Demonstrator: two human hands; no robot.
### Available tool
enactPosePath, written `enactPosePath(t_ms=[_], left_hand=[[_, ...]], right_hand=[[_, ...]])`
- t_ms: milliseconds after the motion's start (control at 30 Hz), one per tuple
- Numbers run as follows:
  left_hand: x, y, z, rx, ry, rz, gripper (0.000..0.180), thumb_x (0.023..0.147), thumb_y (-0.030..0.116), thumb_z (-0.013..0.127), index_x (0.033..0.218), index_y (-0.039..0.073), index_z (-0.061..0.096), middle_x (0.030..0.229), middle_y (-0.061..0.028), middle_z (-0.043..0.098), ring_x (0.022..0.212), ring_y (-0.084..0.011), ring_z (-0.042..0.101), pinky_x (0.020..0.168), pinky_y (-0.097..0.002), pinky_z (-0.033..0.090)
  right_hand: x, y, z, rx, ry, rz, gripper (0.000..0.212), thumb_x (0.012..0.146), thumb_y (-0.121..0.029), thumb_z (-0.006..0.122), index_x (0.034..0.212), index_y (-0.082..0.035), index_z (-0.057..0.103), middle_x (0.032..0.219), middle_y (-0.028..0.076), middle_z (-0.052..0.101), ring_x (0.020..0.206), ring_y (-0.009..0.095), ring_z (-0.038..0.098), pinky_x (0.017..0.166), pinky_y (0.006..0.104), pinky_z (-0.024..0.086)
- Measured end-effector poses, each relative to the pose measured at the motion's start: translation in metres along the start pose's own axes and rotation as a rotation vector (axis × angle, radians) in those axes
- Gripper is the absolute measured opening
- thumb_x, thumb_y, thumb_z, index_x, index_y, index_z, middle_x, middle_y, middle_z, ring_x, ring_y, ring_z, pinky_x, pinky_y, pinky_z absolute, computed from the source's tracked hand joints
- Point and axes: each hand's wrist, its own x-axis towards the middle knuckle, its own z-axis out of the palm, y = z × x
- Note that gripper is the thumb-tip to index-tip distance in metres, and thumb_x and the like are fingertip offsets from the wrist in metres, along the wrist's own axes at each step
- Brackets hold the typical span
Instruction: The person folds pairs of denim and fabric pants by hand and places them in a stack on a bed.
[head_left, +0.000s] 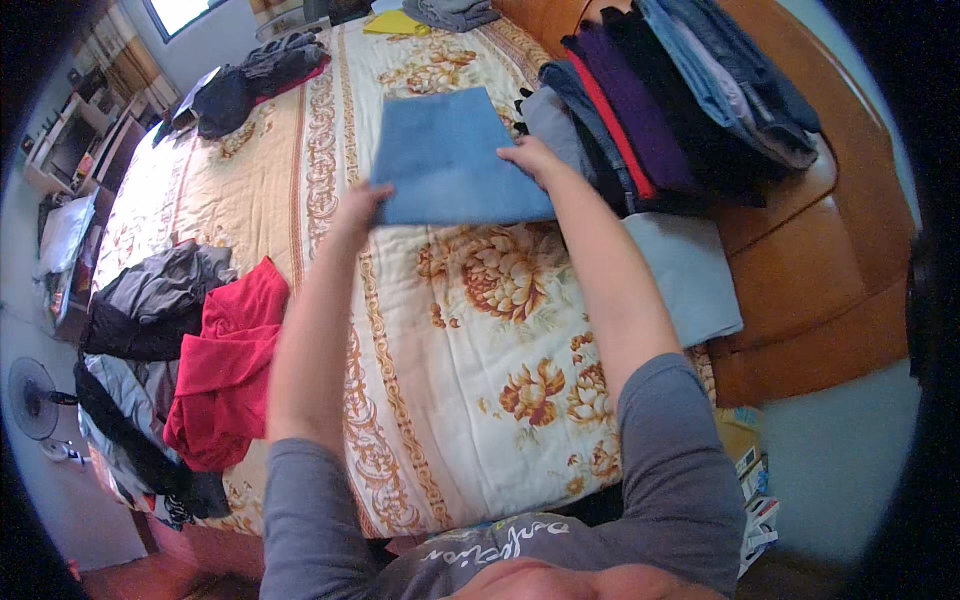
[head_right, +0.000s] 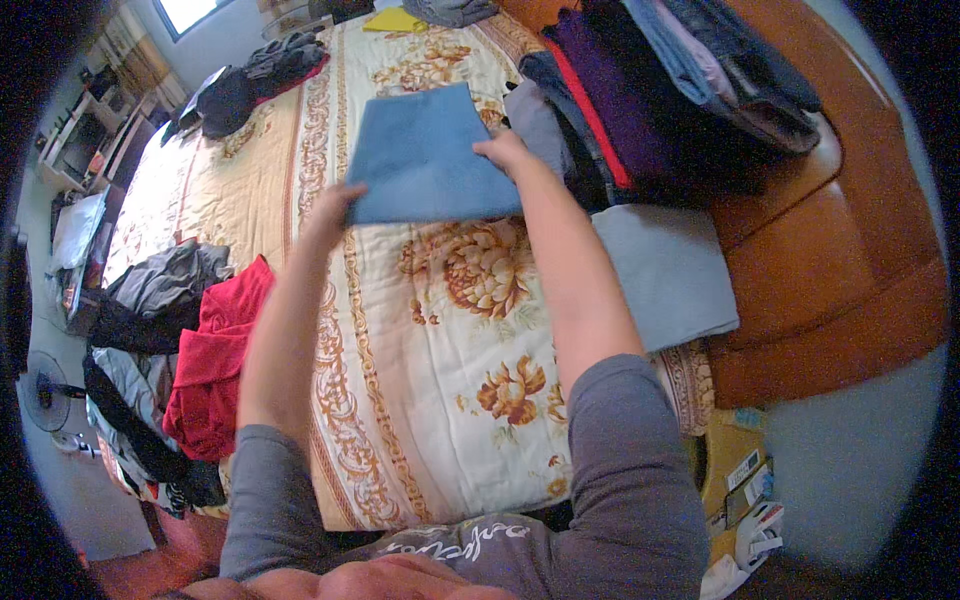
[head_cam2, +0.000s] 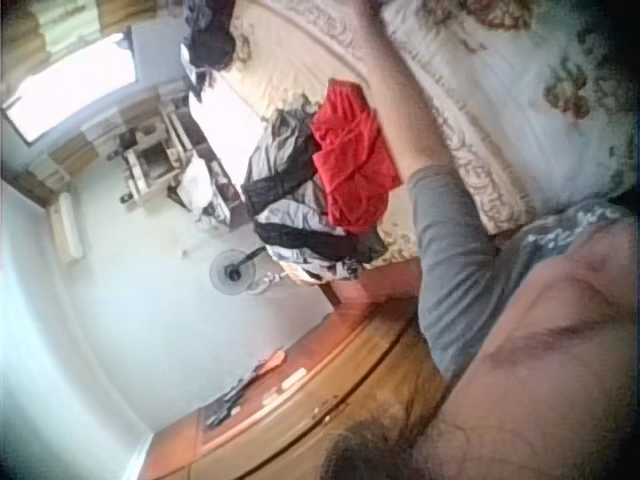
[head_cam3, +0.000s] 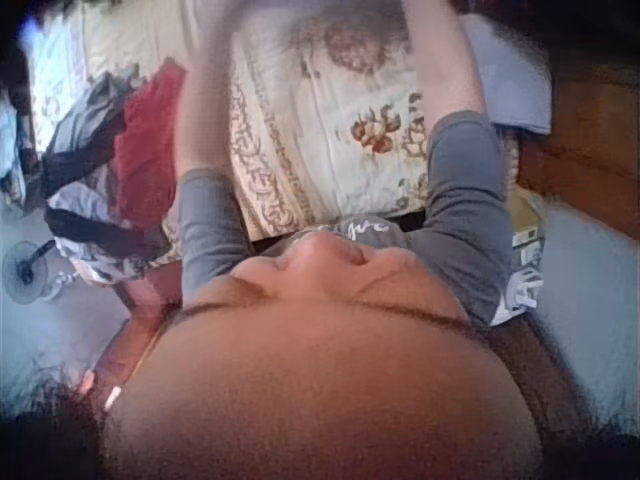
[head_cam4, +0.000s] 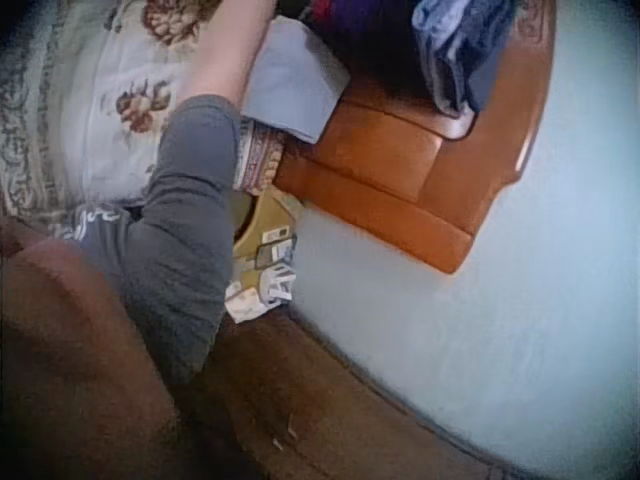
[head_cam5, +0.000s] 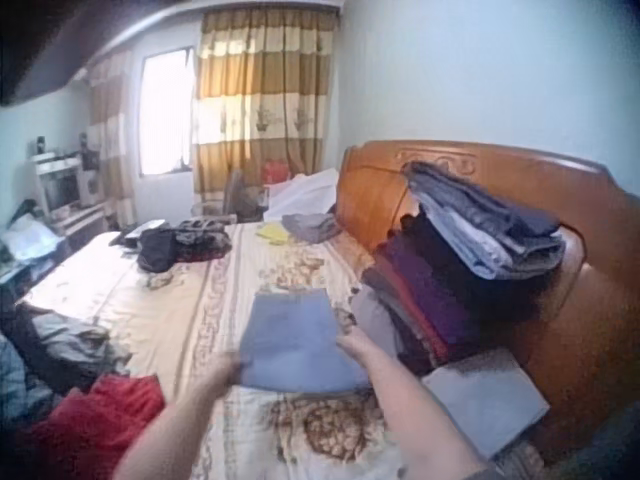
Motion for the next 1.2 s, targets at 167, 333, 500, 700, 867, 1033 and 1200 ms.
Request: enactPosePath(t_ms=[167, 333, 500, 700, 867, 1033, 1200], left_hand=[[0.022, -0.16, 0.013, 0.014, 0.165, -0.129, 0.029, 0.082, 0.018, 0.059, 0.103, -0.001, 0.054, 0.093, -0.01, 0.06, 0.082, -0.0184, 0.056, 0.071, -0.0323, 0.045], [0.011, -0.156, 0.017, 0.063, 0.212, -0.078, 0.023, 0.083, 0.016, 0.059, 0.098, -0.001, 0.057, 0.083, -0.0068, 0.06, 0.064, -0.0145, 0.056, 0.057, -0.0275, 0.046], [0.011, -0.164, 0.003, 0.076, 0.282, -0.087, 0.029, 0.081, 0.013, 0.061, 0.101, -0.006, 0.054, 0.08, -0.0096, 0.059, 0.056, -0.0139, 0.055, 0.044, -0.0247, 0.048], [-0.062, -0.194, -0.009, 0.031, 0.268, 0.055, 0.028, 0.075, -0.004, 0.051, 0.103, -0.004, 0.051, 0.067, -0.0066, 0.054, 0.058, -0.0131, 0.052, 0.049, -0.0249, 0.041], [-0.198, -0.18, -0.04, 0.408, 0.239, 0.268, 0.011, 0.076, 0.005, 0.055, 0.084, -0.001, 0.06, 0.074, -0.0136, 0.059, 0.073, -0.0246, 0.059, 0.068, -0.0323, 0.046], [-0.266, -0.141, -0.178, 1.237, 0.728, 0.522, 0.024, 0.069, 0.006, 0.06, 0.094, 0.006, 0.059, 0.102, -0.0132, 0.053, 0.095, -0.0257, 0.052, 0.079, -0.0369, 0.041], [-0.256, -0.113, -0.266, 1.877, 0.914, 0.523, 0.026, 0.077, 0.008, 0.049, 0.1, 0.013, 0.058, 0.117, -0.0077, 0.045, 0.117, -0.0234, 0.036, 0.093, -0.0428, 0.029]], right_hand=[[0.008, 0.095, 0.057, -0.494, 0.388, 0.06, 0.045, 0.079, -0.031, 0.061, 0.109, 0.0, 0.053, 0.106, 0.021, 0.057, 0.099, 0.037, 0.054, 0.085, 0.0456, 0.043], [-0.001, 0.104, 0.07, -0.668, 0.442, 0.105, 0.042, 0.082, -0.039, 0.055, 0.1, -0.001, 0.056, 0.104, 0.018, 0.059, 0.095, 0.035, 0.057, 0.08, 0.0453, 0.045], [-0.011, 0.105, 0.075, -0.687, 0.517, 0.053, 0.038, 0.083, -0.035, 0.055, 0.104, -0.004, 0.053, 0.109, 0.014, 0.056, 0.105, 0.031, 0.051, 0.083, 0.0444, 0.042], [-0.093, 0.151, 0.136, -0.763, 0.659, -0.244, 0.055, 0.087, -0.027, 0.048, 0.134, -0.007, 0.027, 0.139, 0.014, 0.026, 0.131, 0.029, 0.019, 0.103, 0.0494, 0.018], [-0.229, 0.154, 0.193, -0.854, 0.201, -0.315, 0.054, 0.087, -0.027, 0.046, 0.134, -0.006, 0.029, 0.142, 0.014, 0.022, 0.132, 0.029, 0.016, 0.104, 0.0502, 0.016], [-0.336, 0.165, 0.242, -0.824, 0.132, -0.513, 0.048, 0.086, -0.024, 0.045, 0.13, -0.006, 0.035, 0.139, 0.012, 0.029, 0.13, 0.029, 0.024, 0.103, 0.0502, 0.019], [-0.353, 0.171, 0.25, -0.731, 0.181, -0.674, 0.042, 0.081, -0.016, 0.044, 0.123, -0.007, 0.044, 0.132, 0.01, 0.039, 0.126, 0.026, 0.032, 0.102, 0.0471, 0.023]])
